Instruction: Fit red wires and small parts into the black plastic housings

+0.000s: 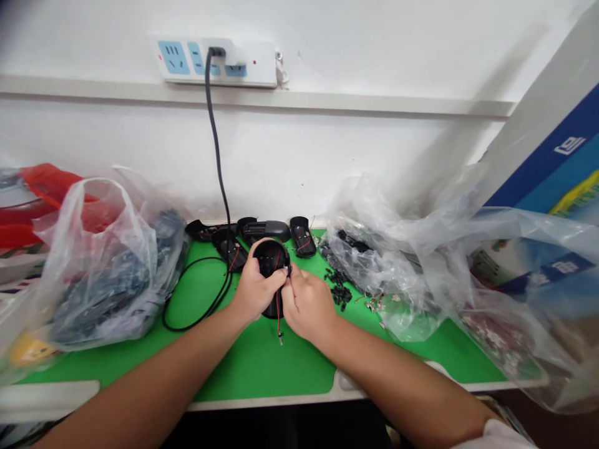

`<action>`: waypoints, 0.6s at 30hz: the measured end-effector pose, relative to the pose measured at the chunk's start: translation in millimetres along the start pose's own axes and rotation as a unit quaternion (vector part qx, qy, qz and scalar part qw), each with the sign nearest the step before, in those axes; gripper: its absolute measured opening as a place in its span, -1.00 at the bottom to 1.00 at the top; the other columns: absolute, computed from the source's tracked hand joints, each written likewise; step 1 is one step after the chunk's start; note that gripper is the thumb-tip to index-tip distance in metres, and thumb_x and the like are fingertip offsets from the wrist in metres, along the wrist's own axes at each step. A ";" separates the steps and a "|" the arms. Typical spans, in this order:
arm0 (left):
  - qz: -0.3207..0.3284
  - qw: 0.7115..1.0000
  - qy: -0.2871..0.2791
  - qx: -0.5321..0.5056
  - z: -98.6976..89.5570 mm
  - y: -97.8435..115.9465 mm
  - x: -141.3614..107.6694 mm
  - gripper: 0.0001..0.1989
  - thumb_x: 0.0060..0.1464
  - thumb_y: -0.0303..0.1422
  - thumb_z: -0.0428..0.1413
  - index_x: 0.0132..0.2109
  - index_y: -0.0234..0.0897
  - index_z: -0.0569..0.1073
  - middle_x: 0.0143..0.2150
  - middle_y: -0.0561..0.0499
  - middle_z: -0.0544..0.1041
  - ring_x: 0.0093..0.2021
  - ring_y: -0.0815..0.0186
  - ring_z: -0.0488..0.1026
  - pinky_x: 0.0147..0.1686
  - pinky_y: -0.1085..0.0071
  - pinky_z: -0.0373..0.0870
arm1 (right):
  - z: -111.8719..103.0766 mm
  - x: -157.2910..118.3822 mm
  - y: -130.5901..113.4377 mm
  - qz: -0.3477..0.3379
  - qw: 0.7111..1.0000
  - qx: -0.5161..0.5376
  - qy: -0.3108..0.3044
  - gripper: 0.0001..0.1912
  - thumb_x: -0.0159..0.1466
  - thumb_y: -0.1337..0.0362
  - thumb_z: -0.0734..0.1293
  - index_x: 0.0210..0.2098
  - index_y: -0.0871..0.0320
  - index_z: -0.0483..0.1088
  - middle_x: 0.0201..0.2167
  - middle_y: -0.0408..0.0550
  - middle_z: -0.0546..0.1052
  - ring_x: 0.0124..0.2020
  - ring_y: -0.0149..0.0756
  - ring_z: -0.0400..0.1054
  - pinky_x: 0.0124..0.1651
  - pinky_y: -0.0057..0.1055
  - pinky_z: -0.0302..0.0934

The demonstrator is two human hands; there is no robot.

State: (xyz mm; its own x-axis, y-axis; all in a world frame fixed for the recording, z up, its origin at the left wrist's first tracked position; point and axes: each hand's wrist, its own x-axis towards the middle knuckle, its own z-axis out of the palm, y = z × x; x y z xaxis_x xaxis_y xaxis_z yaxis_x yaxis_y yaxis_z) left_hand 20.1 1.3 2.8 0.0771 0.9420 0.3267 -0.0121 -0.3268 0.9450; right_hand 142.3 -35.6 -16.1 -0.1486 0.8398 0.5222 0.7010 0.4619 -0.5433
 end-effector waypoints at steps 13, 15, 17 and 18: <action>-0.228 0.954 -0.123 -0.152 -8.6 13.7 2.9 -0.44 -0.07 -0.33 0.15 0.07 -0.09 0.13 -0.34 0.08 0.42 -0.50 0.28 0.47 -0.47 0.25 0.46 | -14.0 19.3 13.4 0.057 0.970 0.237 0.007 -0.71 0.29 0.16 0.19 -0.14 0.11 0.47 -0.35 -0.03 0.48 -0.31 -0.27 0.36 -0.20 -0.32 0.25; -0.308 0.913 -0.188 -0.188 -9.3 15.7 0.5 -0.41 -0.09 -0.33 0.15 0.09 -0.06 0.09 -0.40 0.10 0.41 -0.57 0.25 0.47 -0.59 0.29 0.43 | -19.2 25.2 20.7 0.095 0.936 0.340 0.018 -0.62 0.25 0.11 0.24 0.03 0.03 0.38 -0.12 -0.06 0.49 -0.09 -0.24 0.35 0.00 -0.28 0.21; -0.339 0.893 -0.218 -0.200 -9.6 16.9 -1.6 -0.38 -0.11 -0.36 0.15 0.09 -0.06 0.10 -0.41 0.09 0.40 -0.58 0.25 0.47 -0.62 0.33 0.42 | -23.2 28.2 25.1 0.104 0.899 0.425 -0.007 -0.51 0.22 0.07 0.28 0.14 -0.04 0.27 0.07 -0.11 0.41 0.10 -0.23 0.25 0.15 -0.24 0.11; -0.343 0.889 -0.227 -0.200 -9.8 16.9 -2.1 -0.38 -0.11 -0.37 0.15 0.10 -0.07 0.10 -0.40 0.09 0.41 -0.59 0.26 0.47 -0.62 0.34 0.41 | -24.8 28.7 26.1 0.103 0.885 0.454 -0.026 -0.49 0.21 0.06 0.29 0.15 -0.06 0.26 0.11 -0.12 0.38 0.14 -0.22 0.23 0.17 -0.23 0.09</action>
State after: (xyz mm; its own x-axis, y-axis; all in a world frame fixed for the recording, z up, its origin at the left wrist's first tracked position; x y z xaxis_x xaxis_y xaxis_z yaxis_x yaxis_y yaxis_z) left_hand 10.0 -5.5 18.2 0.5965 0.7516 -0.2817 -0.1540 0.4517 0.8788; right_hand 173.6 -6.6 1.0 -0.1315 0.9340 0.3321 -0.1282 0.3161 -0.9400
